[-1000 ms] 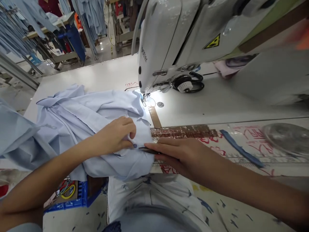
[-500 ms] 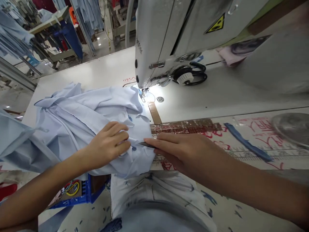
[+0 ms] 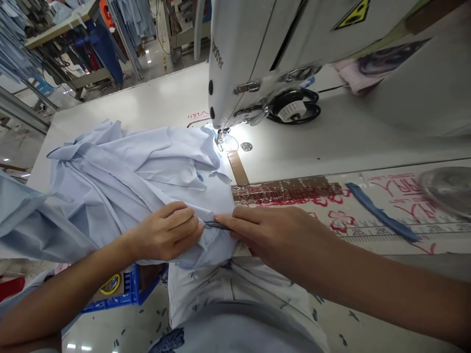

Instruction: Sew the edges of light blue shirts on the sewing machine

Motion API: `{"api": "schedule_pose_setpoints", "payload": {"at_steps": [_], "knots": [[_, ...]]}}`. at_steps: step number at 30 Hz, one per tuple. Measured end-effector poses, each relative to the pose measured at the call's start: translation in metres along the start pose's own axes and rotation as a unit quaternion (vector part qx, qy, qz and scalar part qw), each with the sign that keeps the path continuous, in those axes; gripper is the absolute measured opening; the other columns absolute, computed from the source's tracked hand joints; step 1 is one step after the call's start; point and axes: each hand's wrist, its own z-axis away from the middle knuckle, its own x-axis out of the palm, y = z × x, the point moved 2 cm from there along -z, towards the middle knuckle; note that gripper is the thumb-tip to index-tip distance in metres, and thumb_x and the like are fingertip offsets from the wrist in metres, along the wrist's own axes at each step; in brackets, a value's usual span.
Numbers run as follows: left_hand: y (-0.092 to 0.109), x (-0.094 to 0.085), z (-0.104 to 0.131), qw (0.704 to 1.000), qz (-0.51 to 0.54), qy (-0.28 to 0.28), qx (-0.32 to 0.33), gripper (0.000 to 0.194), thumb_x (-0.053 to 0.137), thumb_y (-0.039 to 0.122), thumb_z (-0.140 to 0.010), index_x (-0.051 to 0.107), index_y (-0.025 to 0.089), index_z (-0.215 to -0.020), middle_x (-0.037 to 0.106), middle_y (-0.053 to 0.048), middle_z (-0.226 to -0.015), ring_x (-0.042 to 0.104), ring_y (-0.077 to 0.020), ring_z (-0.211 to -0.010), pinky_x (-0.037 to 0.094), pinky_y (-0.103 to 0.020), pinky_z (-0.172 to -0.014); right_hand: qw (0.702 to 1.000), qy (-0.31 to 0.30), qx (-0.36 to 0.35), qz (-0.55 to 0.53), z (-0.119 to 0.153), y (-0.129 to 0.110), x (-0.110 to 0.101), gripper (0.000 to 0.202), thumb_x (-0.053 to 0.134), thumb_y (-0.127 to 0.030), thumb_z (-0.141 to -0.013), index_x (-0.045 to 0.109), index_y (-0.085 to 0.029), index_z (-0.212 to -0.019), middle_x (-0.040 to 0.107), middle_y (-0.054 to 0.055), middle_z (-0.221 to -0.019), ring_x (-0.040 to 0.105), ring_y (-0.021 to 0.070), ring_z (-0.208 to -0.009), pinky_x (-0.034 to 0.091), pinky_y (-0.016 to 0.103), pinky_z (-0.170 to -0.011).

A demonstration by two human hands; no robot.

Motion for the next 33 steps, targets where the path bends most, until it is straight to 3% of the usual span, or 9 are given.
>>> {"api": "schedule_pose_setpoints", "payload": {"at_steps": [5,12,21,33], "knots": [[0.0002,0.0016,0.0000,1.000,0.005,-0.013,-0.006,0.010,0.055,0.010,-0.083,0.058,0.009,-0.093,0.063,-0.005,-0.081,0.059,-0.0170,-0.086,0.051,-0.033,-0.081,1.000,-0.002,0.003,-0.009,0.0001,0.0011,-0.0003,0.045,0.045,0.001,-0.069,0.057,-0.018,-0.109,0.060,0.000,-0.074,0.050,0.0107,-0.051,0.025,0.024,-0.043],[0.0007,0.0027,0.0000,1.000,0.004,-0.014,-0.008,0.011,0.056,0.011,-0.082,0.058,0.008,-0.092,0.064,-0.005,-0.081,0.059,-0.0177,-0.085,0.051,-0.034,-0.080,1.000,-0.011,0.001,-0.003,-0.0018,0.0006,0.0019,0.052,0.045,0.005,-0.061,0.058,-0.016,-0.107,0.060,0.000,-0.073,0.052,0.0123,-0.052,0.024,0.025,-0.041],[0.0005,0.0024,-0.0015,1.000,0.015,-0.005,-0.020,0.011,0.053,0.010,-0.083,0.057,0.007,-0.093,0.064,-0.006,-0.081,0.059,-0.0181,-0.084,0.052,-0.034,-0.079,0.998,-0.044,0.005,0.046,-0.0051,-0.0042,-0.0022,0.043,0.041,0.003,-0.066,0.059,-0.015,-0.101,0.059,0.002,-0.071,0.047,0.0117,-0.048,0.021,0.028,-0.040],[0.0004,0.0031,-0.0023,0.999,0.026,-0.007,-0.023,0.012,0.050,0.010,-0.085,0.058,0.007,-0.093,0.064,-0.006,-0.081,0.060,-0.0184,-0.084,0.052,-0.034,-0.079,1.000,0.003,-0.005,0.030,-0.0014,-0.0036,-0.0010,0.044,0.041,0.003,-0.066,0.058,-0.014,-0.103,0.059,0.001,-0.071,0.047,0.0130,-0.048,0.021,0.028,-0.040]]}}
